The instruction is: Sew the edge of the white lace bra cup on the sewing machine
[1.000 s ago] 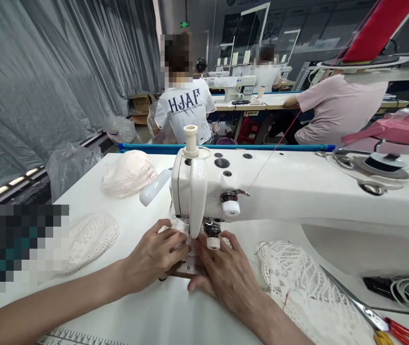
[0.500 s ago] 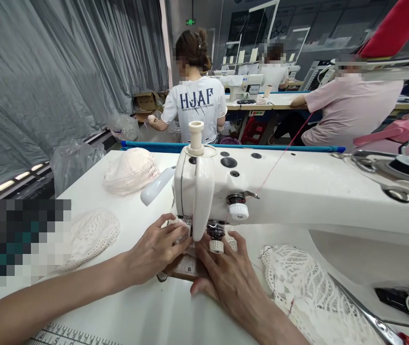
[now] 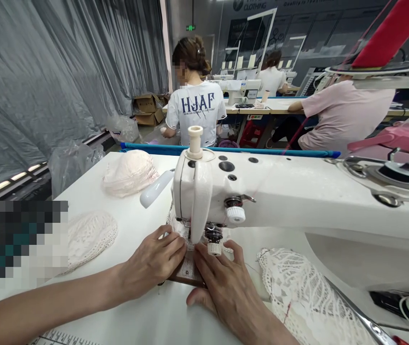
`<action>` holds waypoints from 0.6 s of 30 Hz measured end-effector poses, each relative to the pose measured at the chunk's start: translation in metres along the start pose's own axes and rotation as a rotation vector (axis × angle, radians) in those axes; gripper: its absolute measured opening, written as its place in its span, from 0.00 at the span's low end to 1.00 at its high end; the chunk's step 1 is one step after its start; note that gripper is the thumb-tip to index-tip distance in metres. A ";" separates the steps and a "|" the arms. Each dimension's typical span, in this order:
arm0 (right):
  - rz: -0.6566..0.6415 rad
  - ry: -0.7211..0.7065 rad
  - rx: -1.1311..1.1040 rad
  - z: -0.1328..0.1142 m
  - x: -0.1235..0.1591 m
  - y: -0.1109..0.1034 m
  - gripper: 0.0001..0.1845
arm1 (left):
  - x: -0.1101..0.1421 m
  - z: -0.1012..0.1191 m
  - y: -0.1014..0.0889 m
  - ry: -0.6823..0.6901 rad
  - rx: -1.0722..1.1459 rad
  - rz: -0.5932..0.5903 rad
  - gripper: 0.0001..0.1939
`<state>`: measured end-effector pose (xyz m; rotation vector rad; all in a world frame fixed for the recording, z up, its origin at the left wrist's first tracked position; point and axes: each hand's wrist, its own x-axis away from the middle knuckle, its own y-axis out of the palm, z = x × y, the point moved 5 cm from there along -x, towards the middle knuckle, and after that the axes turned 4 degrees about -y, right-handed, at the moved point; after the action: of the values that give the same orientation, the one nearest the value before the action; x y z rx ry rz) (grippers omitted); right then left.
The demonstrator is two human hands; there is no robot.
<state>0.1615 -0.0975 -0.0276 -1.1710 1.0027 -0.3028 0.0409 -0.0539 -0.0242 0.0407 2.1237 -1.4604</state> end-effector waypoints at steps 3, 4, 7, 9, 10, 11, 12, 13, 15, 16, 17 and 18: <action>0.002 0.031 0.021 0.002 0.001 0.004 0.32 | -0.002 -0.004 0.000 -0.015 -0.001 -0.004 0.09; 0.006 0.039 0.027 0.003 0.002 0.005 0.32 | -0.002 -0.005 -0.001 -0.018 -0.001 -0.002 0.09; 0.032 0.056 0.050 0.005 0.002 0.004 0.31 | -0.004 -0.009 -0.001 -0.022 0.011 0.003 0.09; 0.048 0.067 0.059 0.007 0.001 0.003 0.30 | -0.005 -0.012 0.000 -0.023 0.023 0.018 0.08; 0.052 0.072 0.062 0.007 0.000 0.002 0.30 | -0.006 -0.014 0.001 -0.023 0.027 0.028 0.08; 0.052 0.076 0.063 0.008 -0.001 0.002 0.30 | -0.007 -0.016 0.002 -0.027 0.030 0.038 0.08; 0.047 0.080 0.062 0.008 -0.002 0.002 0.29 | -0.008 -0.018 0.004 -0.032 0.030 0.049 0.08; 0.042 0.082 0.061 0.008 -0.003 0.002 0.29 | -0.009 -0.020 0.005 -0.035 0.026 0.053 0.08; 0.033 0.092 0.060 0.009 -0.004 0.002 0.28 | -0.010 -0.022 0.008 -0.044 -0.007 0.059 0.09; 0.029 0.098 0.057 0.008 -0.005 0.002 0.27 | -0.010 -0.022 0.008 -0.048 -0.033 0.058 0.10; 0.026 0.103 0.051 0.008 -0.006 0.002 0.27 | -0.008 -0.022 0.007 -0.053 -0.061 0.056 0.12; 0.027 0.103 0.043 0.006 -0.006 0.001 0.27 | -0.005 -0.020 0.005 -0.060 -0.084 0.054 0.13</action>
<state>0.1628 -0.0891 -0.0251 -1.1110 1.0953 -0.3646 0.0381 -0.0335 -0.0209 0.0227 2.1169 -1.3239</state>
